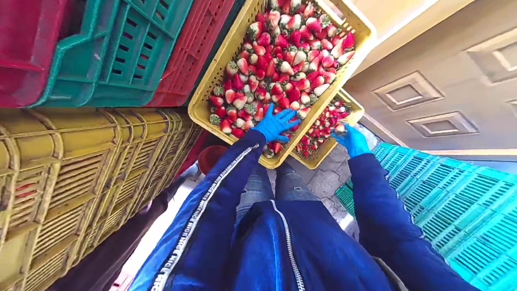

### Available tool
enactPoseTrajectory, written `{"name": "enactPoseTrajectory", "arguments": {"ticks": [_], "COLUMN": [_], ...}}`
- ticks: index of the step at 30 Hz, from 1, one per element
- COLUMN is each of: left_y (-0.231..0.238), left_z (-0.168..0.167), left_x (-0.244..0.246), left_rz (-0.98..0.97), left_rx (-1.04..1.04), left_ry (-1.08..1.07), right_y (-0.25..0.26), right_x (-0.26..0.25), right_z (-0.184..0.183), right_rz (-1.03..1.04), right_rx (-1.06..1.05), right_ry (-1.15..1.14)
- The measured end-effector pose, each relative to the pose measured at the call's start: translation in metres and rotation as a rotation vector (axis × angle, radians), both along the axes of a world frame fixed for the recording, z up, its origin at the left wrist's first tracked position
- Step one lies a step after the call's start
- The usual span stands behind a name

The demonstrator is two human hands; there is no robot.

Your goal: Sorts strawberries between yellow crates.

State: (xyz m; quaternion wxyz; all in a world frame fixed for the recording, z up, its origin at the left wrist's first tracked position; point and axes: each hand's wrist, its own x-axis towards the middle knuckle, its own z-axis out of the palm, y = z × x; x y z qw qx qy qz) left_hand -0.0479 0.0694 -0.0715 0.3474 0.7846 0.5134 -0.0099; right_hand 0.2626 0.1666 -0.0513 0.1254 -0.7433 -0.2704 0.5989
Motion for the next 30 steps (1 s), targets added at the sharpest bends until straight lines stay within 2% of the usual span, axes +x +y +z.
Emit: {"name": "enactPoseTrajectory", "arguments": {"ticks": [2, 5, 7, 8, 9, 11, 12, 14, 15, 17, 20, 22, 25, 27, 30], "left_y": [0.011, 0.03, 0.031, 0.027, 0.02, -0.008, -0.025, -0.058, -0.071, -0.093, -0.112, -0.117, -0.121, -0.122, -0.146], "left_z": [0.004, 0.021, 0.022, 0.023, 0.024, 0.029, 0.032, 0.044, 0.054, 0.069, 0.081, 0.081, 0.07, 0.072, 0.082], "left_x": [-0.009, -0.022, -0.025, -0.024, -0.02, -0.008, -0.001, 0.016, 0.024, 0.038, 0.052, 0.063, 0.072, 0.075, 0.076], "left_rz": [0.087, 0.418, 0.628, 0.669, 0.679, 0.689, 0.682, 0.647, 0.634, 0.598, 0.482, 0.472, 0.554, 0.591, 0.491], "left_rx": [0.06, -0.029, -0.098, -0.134, -0.157, -0.192, -0.209, -0.264, -0.304, -0.344, -0.343, -0.347, -0.278, -0.257, -0.22], "left_ry": [0.038, 0.236, 0.308, 0.345, 0.374, 0.367, 0.36, 0.339, 0.319, 0.275, 0.192, 0.124, -0.004, -0.065, -0.103], "right_y": [-0.006, 0.004, 0.019, 0.027, 0.032, 0.028, 0.021, 0.01, 0.009, 0.009, 0.0, -0.013, -0.028, -0.034, -0.052], "right_x": [0.011, -0.019, -0.056, -0.079, -0.102, -0.145, -0.162, -0.179, -0.182, -0.17, -0.116, -0.069, -0.013, 0.002, 0.005], "right_z": [-0.004, 0.026, 0.047, 0.053, 0.058, 0.053, 0.045, 0.035, 0.037, 0.047, 0.075, 0.076, 0.042, 0.037, 0.047], "right_rz": [0.092, 0.346, 0.636, 0.826, 1.031, 1.381, 1.503, 1.59, 1.58, 1.47, 1.112, 0.862, 0.588, 0.511, 0.558], "right_rx": [-0.027, 0.413, 0.701, 0.794, 0.807, 0.645, 0.529, 0.394, 0.406, 0.558, 0.725, 0.617, 0.328, 0.236, 0.207], "right_ry": [-0.113, -0.266, -0.363, -0.418, -0.464, -0.523, -0.56, -0.58, -0.561, -0.473, -0.365, -0.336, -0.232, -0.144, -0.081]}}
